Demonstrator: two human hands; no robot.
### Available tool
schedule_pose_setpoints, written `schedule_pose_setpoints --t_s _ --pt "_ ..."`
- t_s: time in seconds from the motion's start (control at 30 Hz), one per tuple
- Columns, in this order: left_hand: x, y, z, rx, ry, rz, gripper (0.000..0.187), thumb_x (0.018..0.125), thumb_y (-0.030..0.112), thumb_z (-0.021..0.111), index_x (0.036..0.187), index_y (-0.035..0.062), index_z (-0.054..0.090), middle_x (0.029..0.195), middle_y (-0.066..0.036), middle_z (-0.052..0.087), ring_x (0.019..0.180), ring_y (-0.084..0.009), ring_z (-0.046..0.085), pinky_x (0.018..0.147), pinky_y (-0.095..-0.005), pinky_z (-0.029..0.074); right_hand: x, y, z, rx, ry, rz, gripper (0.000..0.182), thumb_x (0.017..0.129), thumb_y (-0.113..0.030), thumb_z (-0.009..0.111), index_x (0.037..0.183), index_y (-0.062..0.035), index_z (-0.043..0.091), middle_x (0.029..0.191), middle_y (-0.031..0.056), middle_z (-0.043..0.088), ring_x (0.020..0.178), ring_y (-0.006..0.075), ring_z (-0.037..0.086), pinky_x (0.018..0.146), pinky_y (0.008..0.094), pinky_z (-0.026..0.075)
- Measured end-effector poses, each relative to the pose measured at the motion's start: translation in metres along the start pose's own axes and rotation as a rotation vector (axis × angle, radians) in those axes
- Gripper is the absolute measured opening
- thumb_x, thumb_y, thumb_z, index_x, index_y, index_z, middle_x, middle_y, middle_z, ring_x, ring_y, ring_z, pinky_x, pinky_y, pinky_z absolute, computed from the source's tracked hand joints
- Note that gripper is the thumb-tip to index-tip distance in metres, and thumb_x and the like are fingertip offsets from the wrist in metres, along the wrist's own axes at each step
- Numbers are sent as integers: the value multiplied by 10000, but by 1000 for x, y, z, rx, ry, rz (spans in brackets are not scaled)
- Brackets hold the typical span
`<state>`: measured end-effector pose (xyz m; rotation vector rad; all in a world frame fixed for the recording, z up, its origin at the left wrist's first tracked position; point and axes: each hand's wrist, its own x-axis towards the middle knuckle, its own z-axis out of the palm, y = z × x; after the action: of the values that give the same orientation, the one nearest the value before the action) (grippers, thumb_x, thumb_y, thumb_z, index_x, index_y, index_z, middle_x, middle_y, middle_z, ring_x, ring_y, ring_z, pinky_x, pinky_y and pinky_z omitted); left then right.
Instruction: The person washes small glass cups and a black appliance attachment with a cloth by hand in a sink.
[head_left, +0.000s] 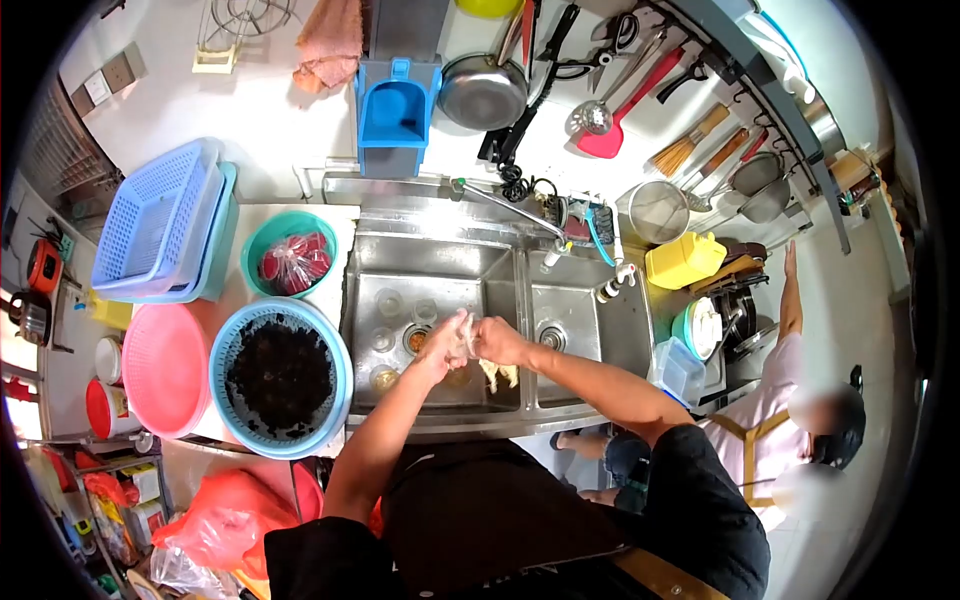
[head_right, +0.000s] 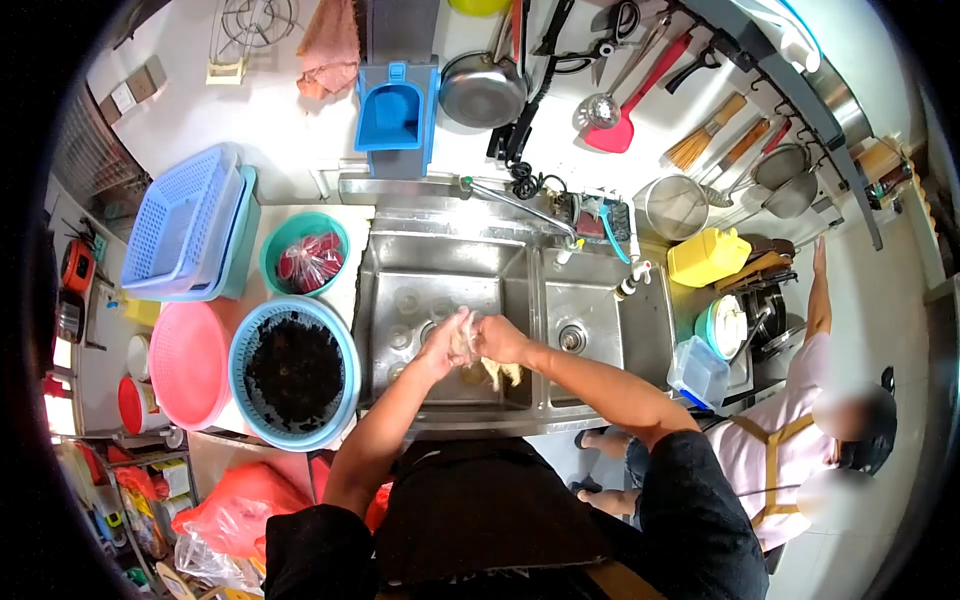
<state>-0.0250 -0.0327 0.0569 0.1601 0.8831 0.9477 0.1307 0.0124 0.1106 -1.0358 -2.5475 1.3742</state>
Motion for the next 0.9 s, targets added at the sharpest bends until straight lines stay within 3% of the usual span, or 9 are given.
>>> schedule_pose_setpoints --t_s 0.1,0.27,0.33,0.4,0.47,0.63,0.77,0.87,0.9 --pt "-14 10 10 115 20 157 298 926 430 612 1003 144 583 758 9 591 503 -79 509 351 -207 309 3 1 -1 817 10 373 154 830 -57 622 947 20 687 863 56 684 762 159 669 671 333 544" --pt "-15 13 20 -10 -9 196 319 953 436 544 1008 127 595 785 0 598 500 -70 493 339 -203 276 2 -18 12 1271 393 367 153 831 -31 592 937 35 680 872 102 687 736 197 679 625 322 549" --pt "-1 10 18 -12 16 145 364 951 462 525 1026 115 607 790 -17 624 495 -77 490 337 -208 270 4 -7 24 772 507 320 146 836 -21 576 918 23 689 890 105 694 788 213 686 652 338 543" --pt "2 19 16 31 -18 71 363 947 463 527 1026 119 613 783 -20 633 497 -83 495 339 -206 266 -4 -2 10 -110 431 -188 156 798 -47 602 927 -45 690 1002 110 688 823 299 682 669 382 540" --pt "4 18 5 71 -82 16 385 920 493 545 1039 135 625 785 -8 647 553 -97 553 365 -205 295 -11 -22 -5 -537 183 -128 118 775 -102 647 877 -49 673 1010 127 663 822 354 659 659 434 540" --pt "14 29 7 167 2 68 418 917 490 562 998 92 659 753 -12 654 521 -90 557 333 -208 293 -1 -32 -8 -621 234 46 125 769 -168 650 808 -55 685 942 162 684 776 383 659 652 473 541" --pt "13 21 1 218 73 117 447 851 571 599 1089 193 623 894 7 649 761 -127 609 553 -318 458 12 -17 -10 -1 185 217 150 779 -137 640 864 -37 713 812 168 697 671 273 674 641 386 545" --pt "2 17 14 31 118 103 371 903 505 567 1032 163 635 813 11 645 576 -92 564 394 -245 332 9 -26 0 966 268 464 127 797 -110 622 845 -24 703 757 136 677 642 173 646 610 355 521" --pt "22 3 2 19 164 88 370 902 511 563 1008 164 633 831 11 646 637 -108 594 430 -261 370 12 -7 16 880 393 294 133 825 -102 603 884 -38 704 751 103 667 664 105 628 601 339 514"
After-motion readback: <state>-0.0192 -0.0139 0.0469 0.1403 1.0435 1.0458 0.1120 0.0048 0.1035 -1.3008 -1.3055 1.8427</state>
